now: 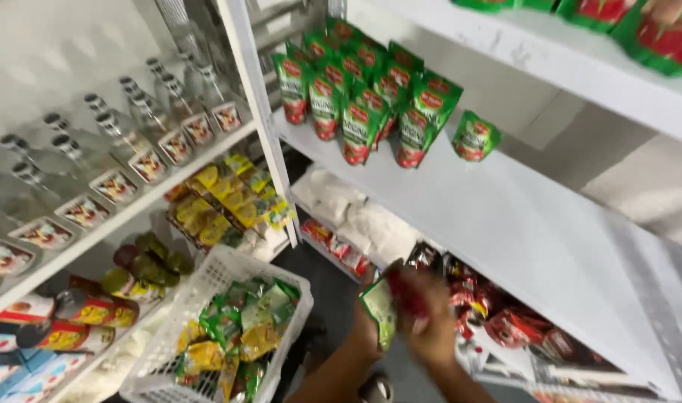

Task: Wiping down tomato sauce pouches with a rag and organizing them on grocery store shelves.

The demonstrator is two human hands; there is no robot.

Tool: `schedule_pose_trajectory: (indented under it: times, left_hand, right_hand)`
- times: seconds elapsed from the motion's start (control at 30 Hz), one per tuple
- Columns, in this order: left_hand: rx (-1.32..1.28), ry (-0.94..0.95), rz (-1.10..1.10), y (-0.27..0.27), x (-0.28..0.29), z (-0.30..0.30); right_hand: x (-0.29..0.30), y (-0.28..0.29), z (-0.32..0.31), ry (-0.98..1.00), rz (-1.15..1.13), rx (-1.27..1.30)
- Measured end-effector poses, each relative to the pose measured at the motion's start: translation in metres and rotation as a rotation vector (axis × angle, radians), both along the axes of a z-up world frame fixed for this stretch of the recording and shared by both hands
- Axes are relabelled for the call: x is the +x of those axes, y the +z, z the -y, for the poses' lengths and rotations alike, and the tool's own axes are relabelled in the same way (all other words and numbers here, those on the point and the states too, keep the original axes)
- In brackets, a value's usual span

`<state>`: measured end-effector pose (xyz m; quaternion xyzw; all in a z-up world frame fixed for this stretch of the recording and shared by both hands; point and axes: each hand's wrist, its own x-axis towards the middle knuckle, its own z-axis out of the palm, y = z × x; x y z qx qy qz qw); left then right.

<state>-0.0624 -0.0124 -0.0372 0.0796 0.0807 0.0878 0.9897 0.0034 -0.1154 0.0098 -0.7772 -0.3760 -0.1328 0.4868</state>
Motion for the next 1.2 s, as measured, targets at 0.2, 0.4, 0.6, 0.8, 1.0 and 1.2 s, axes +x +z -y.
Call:
schedule_pose_trajectory:
  times: [0.2, 0.4, 0.6, 0.8, 1.0, 1.2]
  left_hand:
    - [0.114, -0.016, -0.033, 0.030, 0.022, -0.024]
    - [0.114, -0.034, -0.104, 0.051, 0.020, -0.010]
    - [0.015, -0.056, -0.139, -0.013, 0.036, -0.015]
    - [-0.021, -0.070, -0.083, -0.016, 0.036, -0.011]
    - [-0.104, -0.189, -0.038, 0.014, 0.032, -0.011]
    - [-0.206, -0.110, 0.226, -0.020, 0.049, -0.008]
  right_hand:
    - [-0.015, -0.001, -0.002, -0.041, 0.004, -0.024]
    - [-0.015, 0.028, -0.011, -0.148, 0.006, 0.081]
    - [-0.013, 0.012, -0.002, -0.043, -0.009, 0.041]
    - [-0.002, -0.012, 0.004, -0.039, -0.137, 0.098]
    - [0.000, 0.000, 0.004, -0.113, 0.152, -0.004]
    - [-0.012, -0.003, 0.001, -0.044, 0.123, 0.066]
